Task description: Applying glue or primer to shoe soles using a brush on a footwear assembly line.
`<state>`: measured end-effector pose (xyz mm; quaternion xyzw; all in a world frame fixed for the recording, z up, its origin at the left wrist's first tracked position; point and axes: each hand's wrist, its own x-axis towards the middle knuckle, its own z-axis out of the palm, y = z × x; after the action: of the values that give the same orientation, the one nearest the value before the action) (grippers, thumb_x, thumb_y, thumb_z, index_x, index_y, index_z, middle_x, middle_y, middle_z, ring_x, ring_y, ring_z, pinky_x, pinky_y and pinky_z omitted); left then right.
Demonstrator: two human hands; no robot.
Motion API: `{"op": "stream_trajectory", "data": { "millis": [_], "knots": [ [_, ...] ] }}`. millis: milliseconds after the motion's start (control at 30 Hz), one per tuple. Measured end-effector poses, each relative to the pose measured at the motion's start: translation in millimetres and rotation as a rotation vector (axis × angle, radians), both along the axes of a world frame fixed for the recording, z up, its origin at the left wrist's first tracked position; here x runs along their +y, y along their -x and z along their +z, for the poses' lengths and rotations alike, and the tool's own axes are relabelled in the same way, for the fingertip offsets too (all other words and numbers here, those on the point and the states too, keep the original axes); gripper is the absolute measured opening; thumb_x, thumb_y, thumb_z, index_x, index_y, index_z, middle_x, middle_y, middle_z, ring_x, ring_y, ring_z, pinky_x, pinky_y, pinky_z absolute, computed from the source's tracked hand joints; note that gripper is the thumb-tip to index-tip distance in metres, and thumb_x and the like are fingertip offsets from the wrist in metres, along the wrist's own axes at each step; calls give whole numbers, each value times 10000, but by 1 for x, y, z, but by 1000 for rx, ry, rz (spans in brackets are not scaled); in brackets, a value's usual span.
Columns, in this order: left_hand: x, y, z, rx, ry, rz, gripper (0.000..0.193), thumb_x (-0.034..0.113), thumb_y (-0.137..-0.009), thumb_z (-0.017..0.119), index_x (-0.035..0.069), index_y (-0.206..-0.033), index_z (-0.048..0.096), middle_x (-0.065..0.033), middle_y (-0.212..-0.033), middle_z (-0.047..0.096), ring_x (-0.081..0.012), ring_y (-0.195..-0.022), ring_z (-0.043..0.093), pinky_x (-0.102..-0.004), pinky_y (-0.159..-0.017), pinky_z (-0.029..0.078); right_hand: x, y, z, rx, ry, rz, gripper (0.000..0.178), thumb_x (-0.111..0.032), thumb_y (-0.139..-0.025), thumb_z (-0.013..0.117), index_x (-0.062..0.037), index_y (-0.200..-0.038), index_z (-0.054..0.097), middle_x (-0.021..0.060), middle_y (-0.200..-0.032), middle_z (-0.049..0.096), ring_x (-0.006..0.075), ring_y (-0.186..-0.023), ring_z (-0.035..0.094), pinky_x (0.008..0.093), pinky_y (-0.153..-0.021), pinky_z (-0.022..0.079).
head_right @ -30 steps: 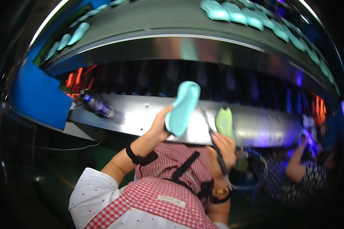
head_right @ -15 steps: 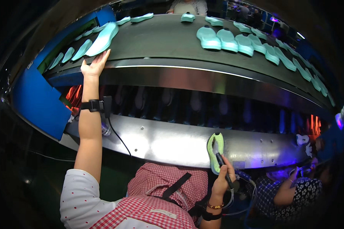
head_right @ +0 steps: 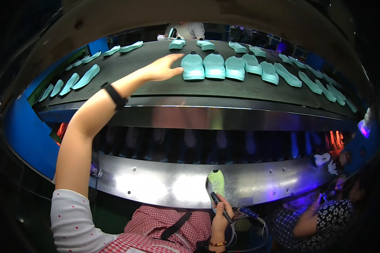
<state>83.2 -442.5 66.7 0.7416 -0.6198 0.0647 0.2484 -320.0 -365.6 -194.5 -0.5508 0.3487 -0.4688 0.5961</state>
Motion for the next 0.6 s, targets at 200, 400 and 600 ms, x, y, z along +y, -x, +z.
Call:
{"op": "stream_trajectory", "data": {
  "millis": [200,400,600],
  "knots": [
    [-29,34,8,-203,-408,148,444,362,-818,523,10,-1088,534,-203,-1110,529,-322,-1092,470,-395,-899,382,2,5,4,-154,-174,33,308,-161,-891,477,89,-1068,502,192,-1045,564,178,-778,590,286,-734,489],
    [60,34,-17,-112,-33,-40,339,361,-773,595,40,-880,578,-155,-899,579,-311,-928,505,-386,-814,396,-8,14,12,-347,-312,102,234,28,-782,565,80,-1008,538,186,-1022,581,207,-833,600,288,-762,496],
    [164,88,-83,1408,939,-25,404,144,-785,489,-7,-1153,419,-95,-1048,509,-187,-990,488,-295,-910,359,-31,8,7,-410,-434,133,224,79,-745,553,60,-968,570,174,-988,594,196,-822,578,269,-724,465]
  ]
}}
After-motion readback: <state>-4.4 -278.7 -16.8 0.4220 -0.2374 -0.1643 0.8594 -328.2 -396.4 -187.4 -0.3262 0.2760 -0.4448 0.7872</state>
